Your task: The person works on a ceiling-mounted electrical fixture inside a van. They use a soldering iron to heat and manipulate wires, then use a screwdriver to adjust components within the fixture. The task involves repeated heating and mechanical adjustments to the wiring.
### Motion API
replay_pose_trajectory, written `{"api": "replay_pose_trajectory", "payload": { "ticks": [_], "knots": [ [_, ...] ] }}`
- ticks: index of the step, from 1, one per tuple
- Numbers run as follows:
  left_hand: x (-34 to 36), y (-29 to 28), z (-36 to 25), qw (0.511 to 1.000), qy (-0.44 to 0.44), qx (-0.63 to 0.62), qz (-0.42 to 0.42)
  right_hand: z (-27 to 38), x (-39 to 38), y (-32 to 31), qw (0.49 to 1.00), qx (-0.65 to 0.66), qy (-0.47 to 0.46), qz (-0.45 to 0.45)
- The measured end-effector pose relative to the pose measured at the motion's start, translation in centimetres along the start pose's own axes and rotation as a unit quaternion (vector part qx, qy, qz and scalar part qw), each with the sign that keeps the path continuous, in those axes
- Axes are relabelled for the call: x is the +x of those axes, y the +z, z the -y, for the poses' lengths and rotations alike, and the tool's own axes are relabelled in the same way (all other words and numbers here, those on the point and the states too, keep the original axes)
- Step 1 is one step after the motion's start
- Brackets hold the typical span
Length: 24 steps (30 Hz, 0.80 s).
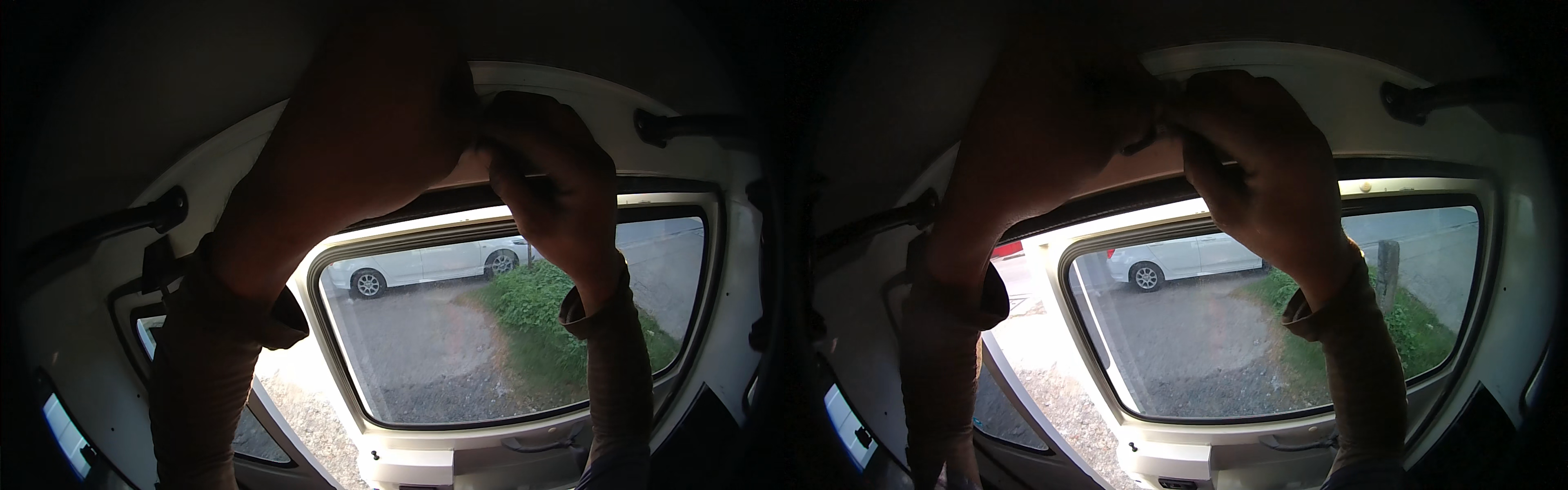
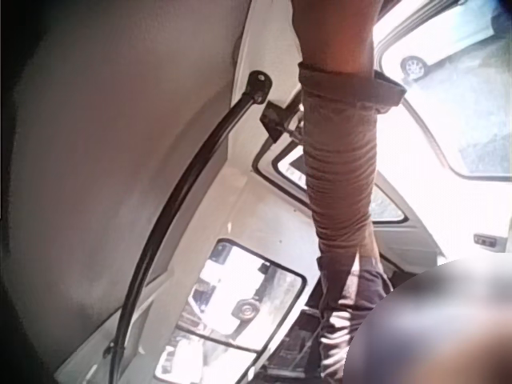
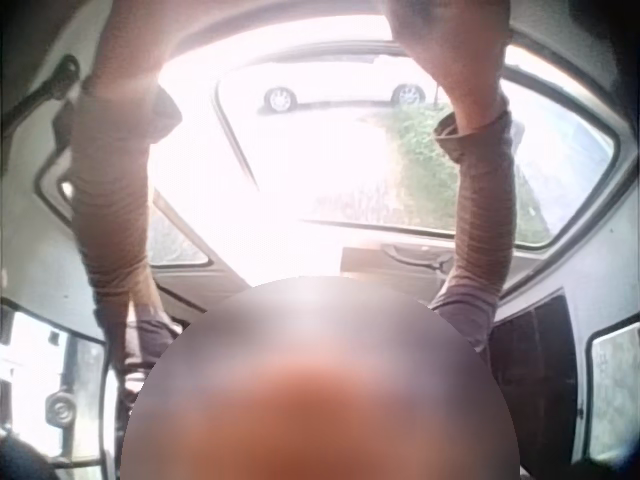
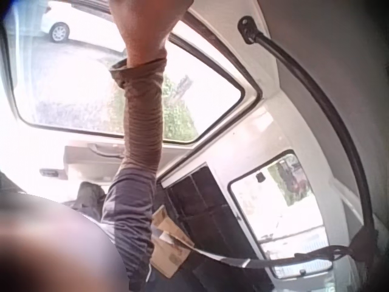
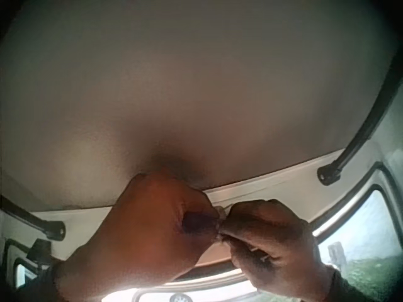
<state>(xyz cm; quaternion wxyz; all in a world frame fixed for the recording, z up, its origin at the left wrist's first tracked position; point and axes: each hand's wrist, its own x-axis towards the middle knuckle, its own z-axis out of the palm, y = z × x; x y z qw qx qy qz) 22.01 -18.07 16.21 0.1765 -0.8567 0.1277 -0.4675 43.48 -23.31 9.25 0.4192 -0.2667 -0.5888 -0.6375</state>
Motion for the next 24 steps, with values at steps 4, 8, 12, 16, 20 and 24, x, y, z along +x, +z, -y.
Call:
{"api": "replay_pose_trajectory", "payload": {
  "ticks": [4,8,12,16,20,24],
  "knots": [
    [-0.4,0.6,0.8,0.995,-0.093,-0.047,-0.008,-0.1,0.4,-0.1,1.0,0.022,0.009,-0.014],
    [-1.6,2.2,1.5,0.986,0.012,0.071,-0.153,-0.2,0.4,-0.7,1.0,0.025,0.008,-0.012],
    [-5.1,3.5,1.4,0.965,0.004,0.125,-0.231,-0.1,-0.2,-1.1,0.999,0.011,0.037,-0.005],
    [-6.4,5.1,1.5,0.958,-0.05,0.091,-0.269,-0.5,-0.7,-1.3,0.997,-0.017,0.036,-0.066],
    [-6.9,5.3,1.0,0.957,-0.099,0.053,-0.266,-0.6,-1.3,-1.0,0.996,-0.035,0.04,-0.069],
    [-7.1,6.2,0.4,0.956,-0.124,0.01,-0.268,-0.6,-1.7,-1.3,0.995,-0.053,0.024,-0.084]
  ]
}}
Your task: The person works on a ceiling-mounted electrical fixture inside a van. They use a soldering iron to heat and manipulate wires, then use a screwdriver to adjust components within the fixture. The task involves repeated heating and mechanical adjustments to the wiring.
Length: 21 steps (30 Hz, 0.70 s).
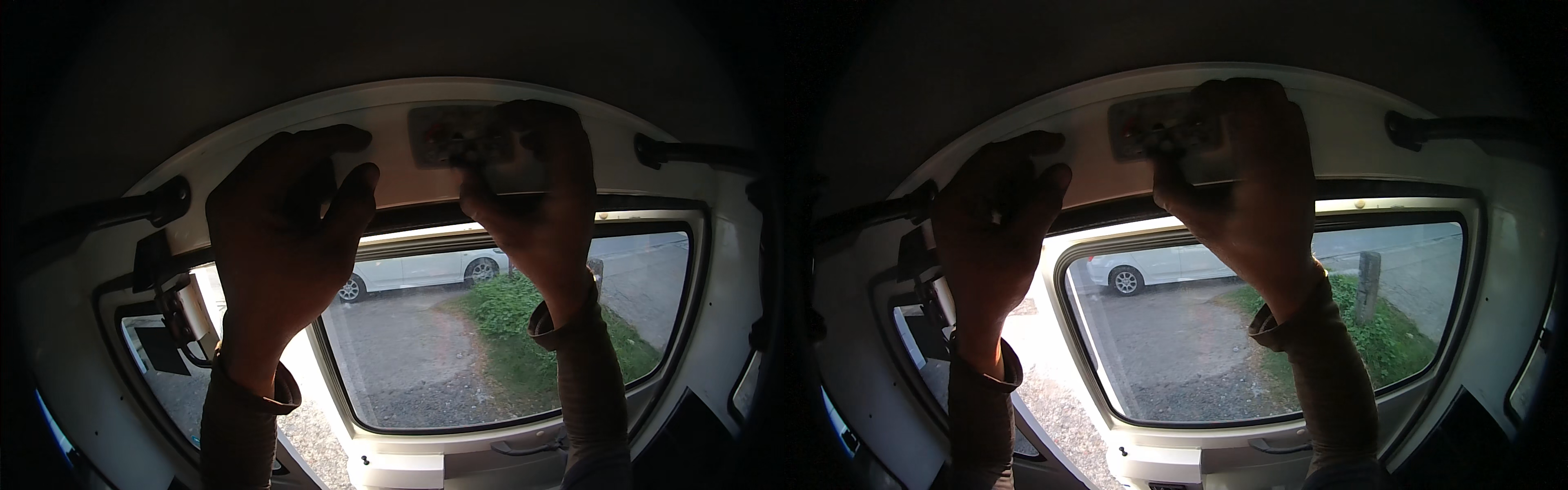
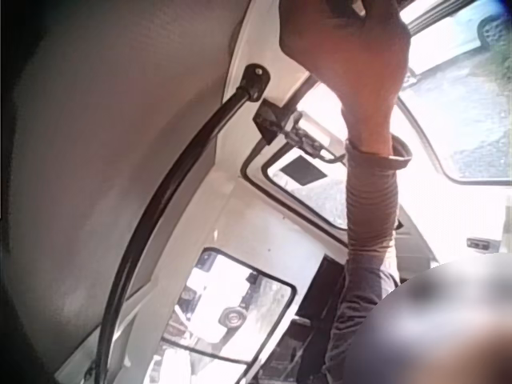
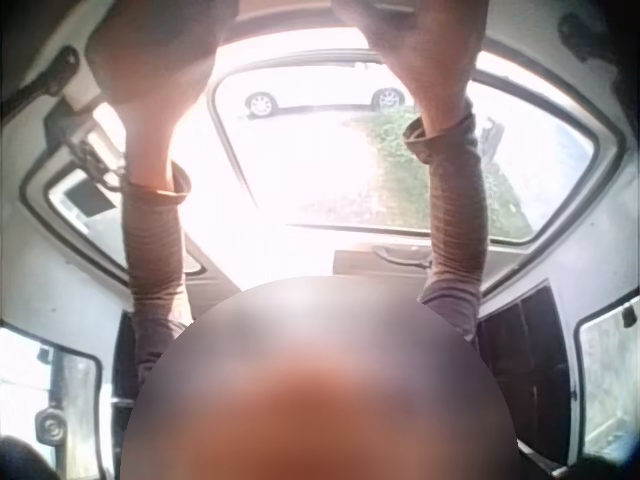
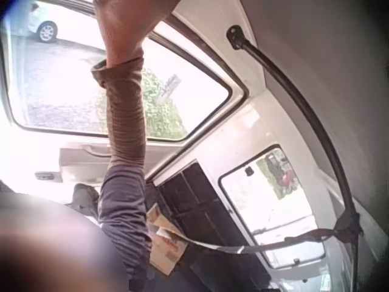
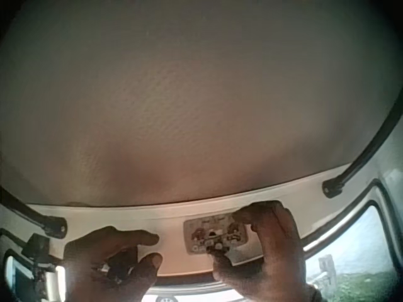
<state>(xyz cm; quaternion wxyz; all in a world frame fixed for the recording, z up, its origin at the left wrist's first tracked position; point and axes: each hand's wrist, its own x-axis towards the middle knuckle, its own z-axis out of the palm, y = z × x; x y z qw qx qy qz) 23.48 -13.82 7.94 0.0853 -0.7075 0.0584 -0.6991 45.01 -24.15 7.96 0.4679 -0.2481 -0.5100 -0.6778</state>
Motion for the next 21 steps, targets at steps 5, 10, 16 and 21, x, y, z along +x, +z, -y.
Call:
{"api": "replay_pose_trajectory", "payload": {
  "ticks": [5,10,16,21],
  "knots": [
    [0.1,0.3,0.2,0.998,-0.008,-0.055,-0.019,0.6,0.1,0.1,1.0,-0.018,0.01,0.021],
    [-0.6,-0.8,-0.2,0.999,-0.028,-0.021,0.02,1.0,0.4,-0.1,0.999,0.005,0.016,0.031],
    [-6.8,-5.6,-0.7,0.943,-0.067,-0.254,0.205,2.1,-2.3,-2.0,0.996,0.054,0.071,0.025],
    [-15.6,-8.3,-3.6,0.644,-0.077,-0.588,0.484,9.2,-10.9,-5.6,0.945,0.224,0.23,0.057]
  ]
}}
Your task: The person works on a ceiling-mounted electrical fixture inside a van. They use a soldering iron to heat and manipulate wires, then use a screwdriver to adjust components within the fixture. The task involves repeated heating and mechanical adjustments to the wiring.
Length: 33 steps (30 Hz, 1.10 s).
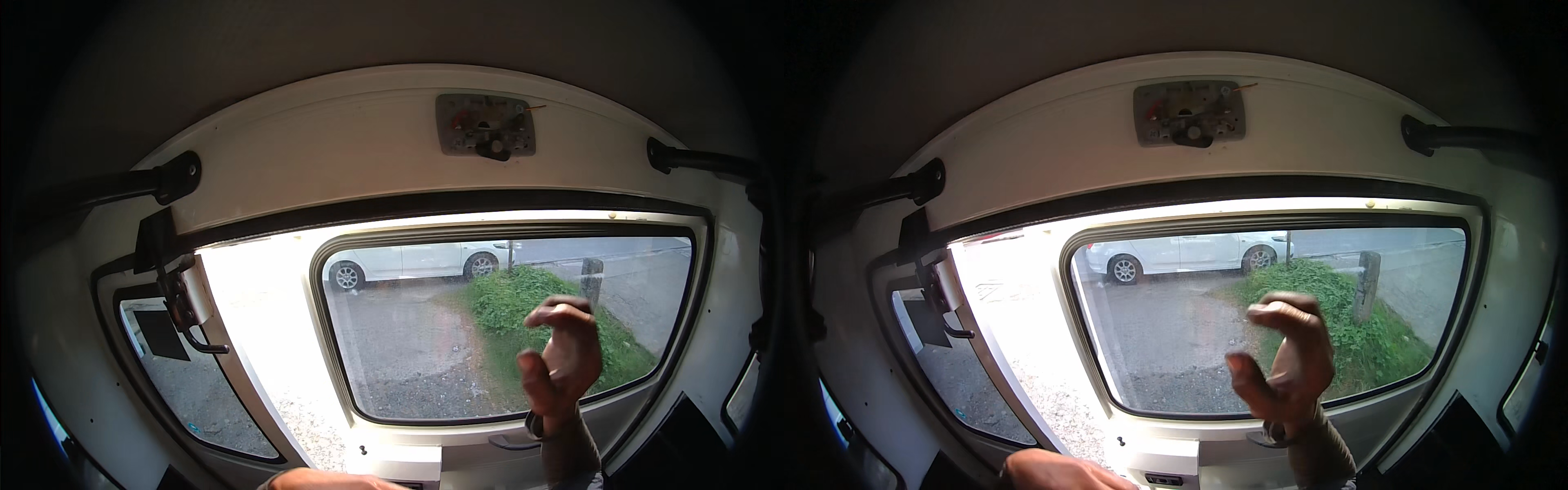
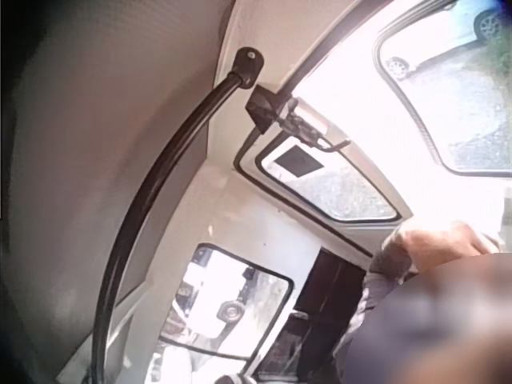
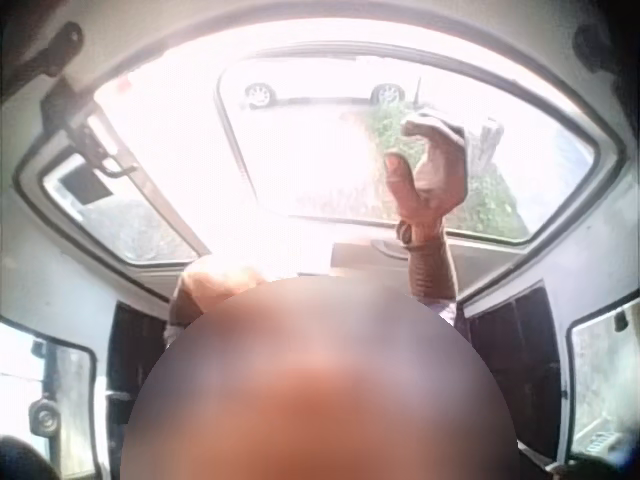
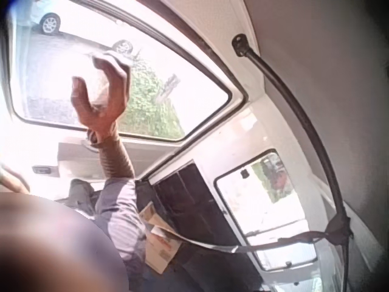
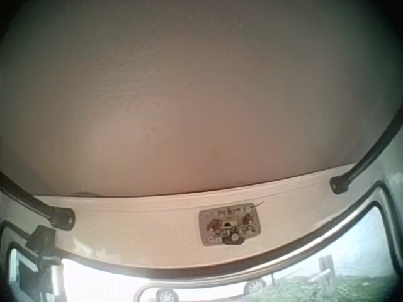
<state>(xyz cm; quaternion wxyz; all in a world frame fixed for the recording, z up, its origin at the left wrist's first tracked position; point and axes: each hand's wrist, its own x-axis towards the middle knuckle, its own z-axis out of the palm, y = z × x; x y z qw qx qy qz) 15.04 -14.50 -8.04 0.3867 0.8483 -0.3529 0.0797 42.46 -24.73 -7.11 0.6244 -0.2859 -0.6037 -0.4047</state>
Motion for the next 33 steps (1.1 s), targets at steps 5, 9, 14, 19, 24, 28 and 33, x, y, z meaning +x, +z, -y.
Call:
{"api": "replay_pose_trajectory", "payload": {
  "ticks": [5,9,14,19,24,28,33],
  "knots": [
    [-2.9,5.4,6.5,0.955,0.219,-0.154,0.126,2.5,-10.9,4.1,0.856,0.241,0.302,0.345],
    [-5.5,8.7,5.6,0.888,0.131,0.002,-0.44,3.5,-19.8,7.9,0.722,0.281,0.356,0.522],
    [-4.0,15.8,1.6,0.616,0.02,-0.08,-0.783,5.3,-33.1,8.6,0.526,0.255,0.42,0.694],
    [-8.5,19.5,6.2,0.757,0.245,-0.254,-0.549,7.0,-45.8,5.8,0.402,0.226,0.415,0.784],
    [-20.5,33.6,13.9,0.596,-0.376,-0.398,-0.587,8.6,-60.3,3.0,0.33,0.122,0.43,0.831],
    [-28.8,50.0,23.8,0.266,-0.679,-0.267,-0.63,11.3,-69.7,-0.2,0.298,0.038,0.447,0.843],
    [-31.1,60.0,34.7,0.319,-0.714,-0.141,-0.607,13.7,-73.9,-3.7,0.398,-0.037,0.462,0.792]
  ]
}}
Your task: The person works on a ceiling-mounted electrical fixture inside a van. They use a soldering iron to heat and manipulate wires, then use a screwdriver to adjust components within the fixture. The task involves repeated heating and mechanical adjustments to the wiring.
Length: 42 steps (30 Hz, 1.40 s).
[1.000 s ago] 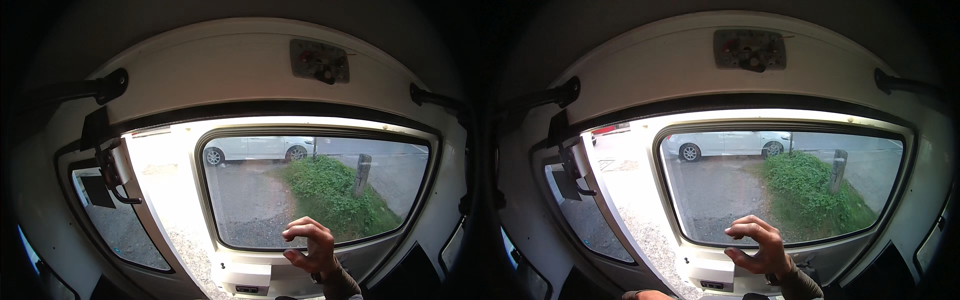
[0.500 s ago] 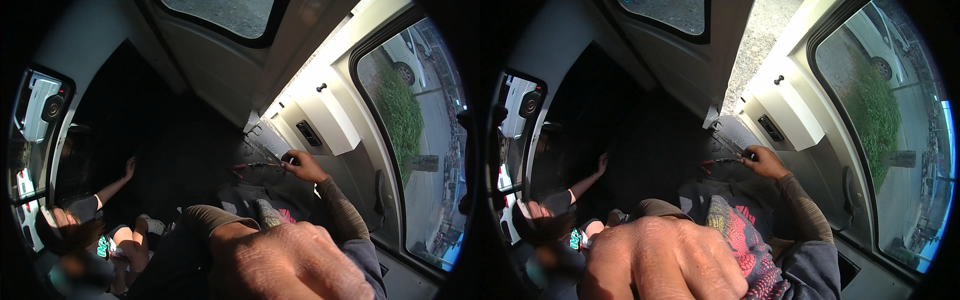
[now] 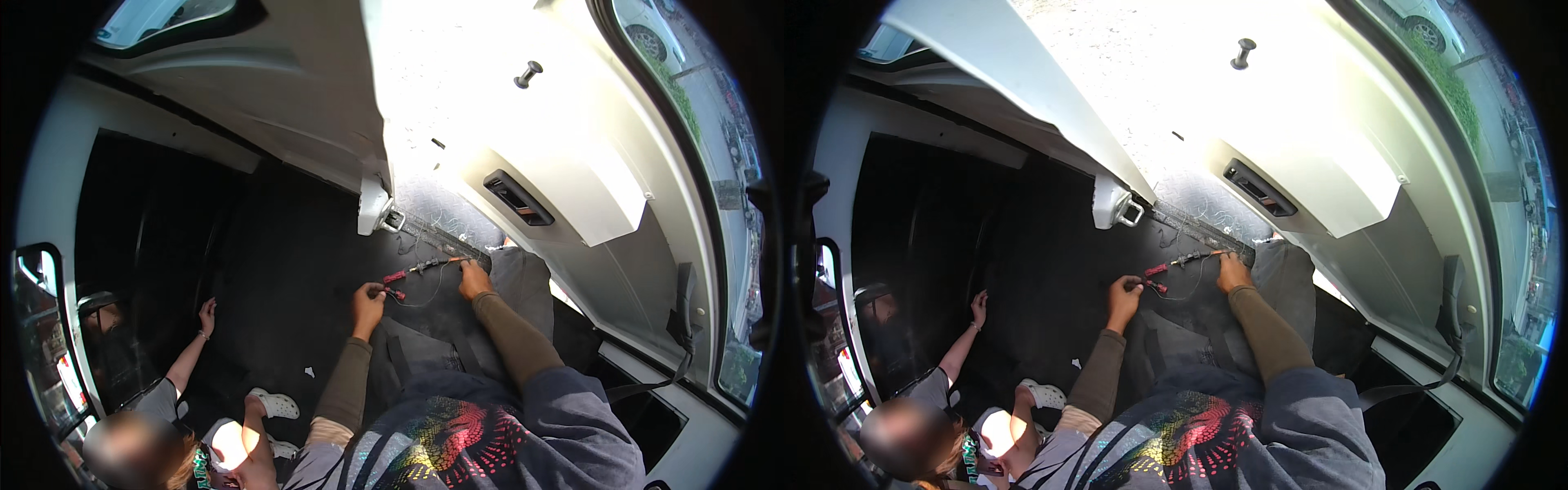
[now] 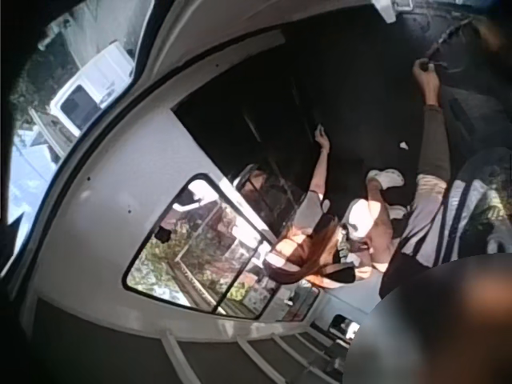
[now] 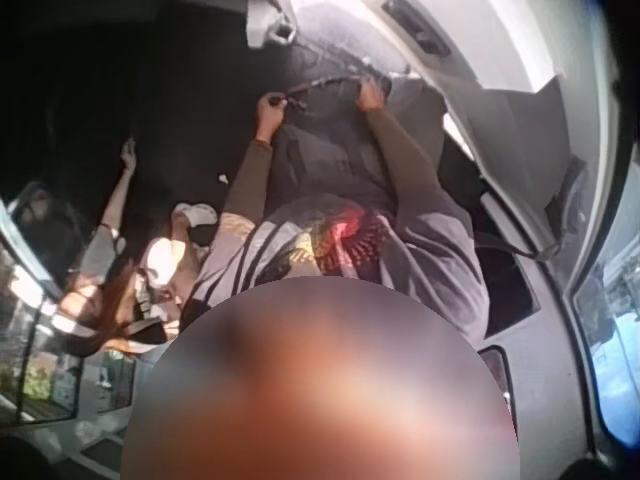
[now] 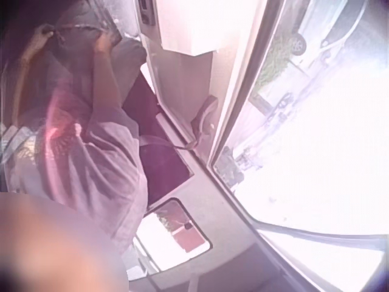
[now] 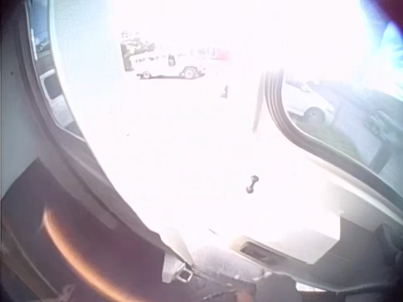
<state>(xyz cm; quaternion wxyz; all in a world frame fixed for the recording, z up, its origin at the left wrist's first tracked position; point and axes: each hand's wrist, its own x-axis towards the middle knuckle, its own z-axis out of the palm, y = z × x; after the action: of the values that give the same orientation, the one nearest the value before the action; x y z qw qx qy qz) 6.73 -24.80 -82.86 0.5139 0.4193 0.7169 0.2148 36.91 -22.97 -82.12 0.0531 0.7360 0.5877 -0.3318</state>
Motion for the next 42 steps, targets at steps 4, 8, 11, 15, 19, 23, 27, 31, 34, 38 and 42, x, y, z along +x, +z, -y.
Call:
{"api": "replay_pose_trajectory", "payload": {
  "ticks": [4,8,11,15,19,23,27,31,34,38,42],
  "knots": [
    [3.4,5.3,1.6,0.978,0.057,0.19,-0.067,-1.2,0.8,0.8,0.984,0.019,-0.153,-0.092],
    [4.0,8.6,5.0,0.954,-0.199,0.069,-0.216,-0.5,3.9,3.0,0.97,-0.006,-0.229,-0.086],
    [3.8,10.0,7.9,0.941,-0.269,-0.014,-0.204,1.1,6.1,5.7,0.97,-0.135,-0.198,-0.033],
    [4.9,11.9,9.7,0.944,-0.296,-0.103,-0.1,0.6,7.6,7.9,0.98,-0.162,-0.111,0.005],
    [5.6,12.3,9.0,0.945,-0.311,0.009,-0.105,-1.4,8.2,6.7,0.97,-0.095,-0.222,0.014],
    [1.9,11.0,6.4,0.965,-0.166,0.007,-0.201,-1.1,6.7,2.0,0.941,0.163,-0.296,-0.021],
    [-3.8,6.7,2.1,0.915,-0.149,-0.374,-0.031,2.8,2.3,-4.5,0.887,0.359,-0.29,-0.035],
    [-8.7,1.8,-1.9,0.869,-0.06,-0.486,0.075,7.6,-4.7,-12.7,0.893,0.393,-0.217,0.029],
    [-10.9,-0.9,-4.4,0.865,-0.014,-0.492,0.096,11.5,-9.6,-18.5,0.886,0.337,-0.319,-0.027],
    [-12.5,-4.6,-7.0,0.843,0.073,-0.513,0.145,16.2,-14.4,-25.5,0.858,0.257,-0.409,-0.176],
    [-14.0,-8.4,-10.4,0.846,0.153,-0.498,0.109,20.7,-18.3,-32.2,0.76,0.229,-0.486,-0.366]
  ]
}}
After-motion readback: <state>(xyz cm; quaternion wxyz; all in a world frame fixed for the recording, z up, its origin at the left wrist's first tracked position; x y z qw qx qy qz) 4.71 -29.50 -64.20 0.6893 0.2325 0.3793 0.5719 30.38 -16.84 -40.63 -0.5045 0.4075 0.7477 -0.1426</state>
